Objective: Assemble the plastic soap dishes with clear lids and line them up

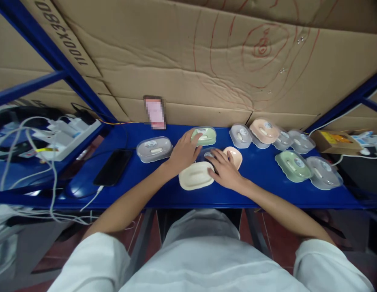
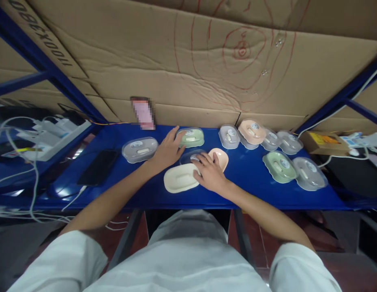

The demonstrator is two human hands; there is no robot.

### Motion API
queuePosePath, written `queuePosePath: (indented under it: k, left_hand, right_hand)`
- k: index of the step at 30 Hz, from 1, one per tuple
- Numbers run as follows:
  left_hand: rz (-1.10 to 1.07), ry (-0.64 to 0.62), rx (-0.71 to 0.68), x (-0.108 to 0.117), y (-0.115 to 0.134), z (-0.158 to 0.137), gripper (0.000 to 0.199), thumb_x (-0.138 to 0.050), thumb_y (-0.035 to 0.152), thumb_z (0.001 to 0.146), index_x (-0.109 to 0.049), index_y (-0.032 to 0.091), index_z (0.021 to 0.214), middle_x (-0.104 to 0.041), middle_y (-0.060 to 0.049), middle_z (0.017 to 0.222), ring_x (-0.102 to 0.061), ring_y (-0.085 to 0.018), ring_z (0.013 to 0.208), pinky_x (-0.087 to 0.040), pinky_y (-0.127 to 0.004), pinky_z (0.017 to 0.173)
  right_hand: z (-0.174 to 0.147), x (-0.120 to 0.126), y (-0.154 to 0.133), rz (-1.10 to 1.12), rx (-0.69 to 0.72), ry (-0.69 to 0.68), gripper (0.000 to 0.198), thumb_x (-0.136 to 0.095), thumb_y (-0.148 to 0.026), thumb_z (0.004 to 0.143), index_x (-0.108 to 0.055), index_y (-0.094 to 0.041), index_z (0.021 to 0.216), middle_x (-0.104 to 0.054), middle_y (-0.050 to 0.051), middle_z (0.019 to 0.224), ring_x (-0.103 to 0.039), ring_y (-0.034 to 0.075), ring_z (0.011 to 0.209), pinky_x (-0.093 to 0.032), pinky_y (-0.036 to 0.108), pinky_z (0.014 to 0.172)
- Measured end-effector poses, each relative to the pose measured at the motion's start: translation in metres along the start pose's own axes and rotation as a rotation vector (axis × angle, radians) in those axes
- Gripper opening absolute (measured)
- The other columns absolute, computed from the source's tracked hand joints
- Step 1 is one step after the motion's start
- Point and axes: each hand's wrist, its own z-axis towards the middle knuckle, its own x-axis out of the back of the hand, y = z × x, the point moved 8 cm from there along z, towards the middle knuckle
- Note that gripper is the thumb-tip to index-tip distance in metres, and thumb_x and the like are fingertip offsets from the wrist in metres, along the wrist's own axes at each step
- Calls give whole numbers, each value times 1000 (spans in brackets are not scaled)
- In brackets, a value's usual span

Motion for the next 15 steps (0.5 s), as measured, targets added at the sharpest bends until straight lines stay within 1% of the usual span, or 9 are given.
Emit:
queuePosePath:
  k: [2,4,5,6,8,10,11,13,15]
  left_hand:
    - [-27,-56,-83,1,11,-27,49,-59,44,107,-55,25,153,-52,-17,165,-49,-38,155,-45,-59,126]
    - [-31,-146,-148,0,18,-68,57,-66,56,103,-57,30,153,-52,-13,166,-51,-38,154,-45,-58,126]
    - [-11,-182,-149,0,17,-90,62,-68,59,101,-57,31,154,-51,-13,167,-49,-39,155,-44,-60,127]
    - [15,-204,-130,1,13,-110,64,-69,59,100,-55,31,157,-49,-13,168,-47,-40,156,-42,-62,128]
    - [36,-219,-78,3,1,-145,60,-67,49,104,-53,33,160,-51,-12,167,-48,-38,156,-44,-61,127]
    - [6,-199,-23,9,-12,-171,54,-63,40,108,-53,33,160,-57,-11,162,-49,-35,156,-47,-57,126]
    - [-18,-171,-2,15,-17,-181,49,-62,37,109,-56,32,157,-61,-10,158,-49,-34,156,-48,-56,126]
    - [-60,-79,51,31,-22,-192,40,-61,34,109,-63,31,149,-66,-9,151,-56,-32,150,-52,-54,123]
    - [-80,6,82,46,-18,-195,30,-61,33,109,-69,28,138,-70,-10,143,-66,-30,138,-59,-50,115]
  right_hand:
    - [16,12,5,87,-61,12,57,-54,-50,108,-53,-26,159,-46,21,170,-33,45,164,-26,84,125]
    - [27,30,12,180,-52,2,62,-52,-59,108,-50,-28,162,-41,18,174,-29,43,167,-30,77,127]
    - [29,41,16,212,-25,-16,64,-51,-62,108,-48,-29,164,-39,16,175,-28,41,167,-30,74,129]
    - [28,51,21,226,5,-40,67,-50,-64,108,-46,-30,166,-39,15,176,-28,39,168,-30,71,131]
    - [17,66,31,218,50,-99,72,-53,-66,107,-41,-31,169,-41,13,176,-33,38,166,-31,67,133]
    - [-5,72,41,172,75,-166,75,-58,-65,105,-41,-31,169,-47,13,172,-41,38,162,-37,63,130]
    - [-18,72,45,135,82,-189,72,-61,-63,104,-45,-32,168,-49,12,171,-45,37,159,-42,61,127]
    - [-45,70,50,35,84,-183,59,-62,-55,106,-56,-32,160,-57,11,165,-53,36,154,-48,57,120]
    - [-66,68,49,-62,81,-118,41,-61,-44,109,-67,-33,148,-68,10,153,-62,33,143,-47,55,116]
